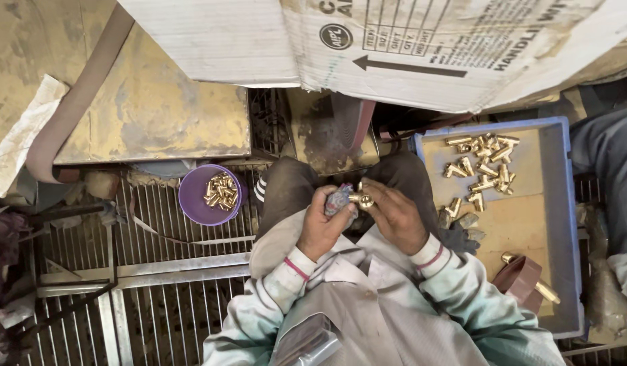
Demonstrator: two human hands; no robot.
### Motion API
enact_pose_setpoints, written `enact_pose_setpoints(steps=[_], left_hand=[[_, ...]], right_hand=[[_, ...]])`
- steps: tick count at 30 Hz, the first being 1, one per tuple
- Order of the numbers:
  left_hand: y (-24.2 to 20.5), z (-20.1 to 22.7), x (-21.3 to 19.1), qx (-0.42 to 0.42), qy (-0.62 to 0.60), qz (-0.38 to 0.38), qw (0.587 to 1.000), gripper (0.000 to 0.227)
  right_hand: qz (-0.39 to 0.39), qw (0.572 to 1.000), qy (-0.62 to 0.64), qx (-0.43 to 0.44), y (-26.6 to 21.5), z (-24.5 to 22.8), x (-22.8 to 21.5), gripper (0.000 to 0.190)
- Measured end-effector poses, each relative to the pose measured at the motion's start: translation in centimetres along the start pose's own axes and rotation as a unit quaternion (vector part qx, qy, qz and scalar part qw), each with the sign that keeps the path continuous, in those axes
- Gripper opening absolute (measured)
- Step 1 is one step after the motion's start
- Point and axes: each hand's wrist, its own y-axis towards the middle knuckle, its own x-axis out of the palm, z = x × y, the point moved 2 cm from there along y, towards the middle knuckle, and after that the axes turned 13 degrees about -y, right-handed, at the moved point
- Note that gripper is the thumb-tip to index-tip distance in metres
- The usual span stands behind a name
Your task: The person sits and repeatedly picks up small brass-colored metal parts from a blue tray, rubs each one against a rotating grinding wheel using a cloth, and places the finished parts into a purple bowl. The process is repeated continuously throughout the clip.
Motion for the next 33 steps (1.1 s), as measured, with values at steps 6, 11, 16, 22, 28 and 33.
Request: enact_pose_setpoints(steps=[6, 11, 16, 22, 28, 33], left_hand=[[3.5, -0.2, 0.1, -0.031, 0.0, 0.023, 0.999, 0.034], [6.2, -0.1, 0.7, -0.111, -0.09, 0.052, 0.988, 0.034], [8.2, -0.4, 0.1, -0.105, -0.117, 0.054, 0.986, 0.032], [9.4, -1.7, -0.5, -0.093, -0.091, 0.061, 0.99, 0.027], [9.6, -2.8, -1.0, -0.119, -0.07, 0.098, 0.986, 0.028], [9.8, -3.5, -1.1, -0.089, -0.05, 0.109, 0.989, 0.028]], right_hand=[[0.035, 0.992, -0.077, -0.091, 2.3, 2.7, 1.0, 0.039], [0.037, 0.983, -0.113, -0.137, 3.7, 5.6, 2.0, 0.045], [0.016, 0.978, -0.152, -0.142, 4.7, 7.8, 3.8, 0.041], [0.011, 0.978, -0.153, -0.139, 5.2, 9.3, 5.5, 0.04], [-0.004, 0.989, -0.117, -0.087, 4.5, 10.1, 6.7, 0.036], [-0.041, 0.997, -0.042, -0.042, 4.5, 11.0, 7.4, 0.026]])
